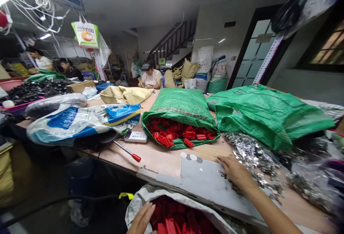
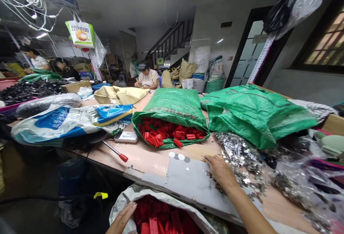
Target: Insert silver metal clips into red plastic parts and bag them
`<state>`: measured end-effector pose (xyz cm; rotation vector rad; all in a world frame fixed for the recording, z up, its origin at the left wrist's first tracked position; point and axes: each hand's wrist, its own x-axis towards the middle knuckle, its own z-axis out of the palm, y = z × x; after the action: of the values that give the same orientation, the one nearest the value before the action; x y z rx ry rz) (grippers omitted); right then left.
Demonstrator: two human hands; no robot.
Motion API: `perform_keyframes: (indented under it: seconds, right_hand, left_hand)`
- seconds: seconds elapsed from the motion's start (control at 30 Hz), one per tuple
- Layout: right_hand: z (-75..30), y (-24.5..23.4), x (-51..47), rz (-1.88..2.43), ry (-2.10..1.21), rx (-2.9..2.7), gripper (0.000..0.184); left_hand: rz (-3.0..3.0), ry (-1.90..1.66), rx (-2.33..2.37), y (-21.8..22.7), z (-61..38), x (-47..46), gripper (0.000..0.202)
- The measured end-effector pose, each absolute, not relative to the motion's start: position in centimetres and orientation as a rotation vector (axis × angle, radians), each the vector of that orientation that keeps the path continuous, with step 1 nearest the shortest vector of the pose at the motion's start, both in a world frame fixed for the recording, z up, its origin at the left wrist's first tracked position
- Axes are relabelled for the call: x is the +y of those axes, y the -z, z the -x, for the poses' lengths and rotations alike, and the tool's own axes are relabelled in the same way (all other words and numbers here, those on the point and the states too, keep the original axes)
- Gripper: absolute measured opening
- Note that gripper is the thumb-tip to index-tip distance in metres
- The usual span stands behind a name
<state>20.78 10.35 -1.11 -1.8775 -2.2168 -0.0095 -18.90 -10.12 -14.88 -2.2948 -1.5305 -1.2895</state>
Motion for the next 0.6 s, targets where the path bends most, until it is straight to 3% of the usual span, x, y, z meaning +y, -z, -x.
perform_keyframes:
  seconds: [0.27,0.6]
  right_hand:
    - [-22.1,3.1,10.8,1.641,0.259,-2.199,0.042]
    - [-23.1,2.2,1.7,1.538,0.405,-1.864,0.044]
  left_hand:
    - [2.460,1.180,-1.701,7.6,15.6,-6.5,0.053]
    - [2.400,1.179,-1.718,5.0,13.8,-0.6,0.035]
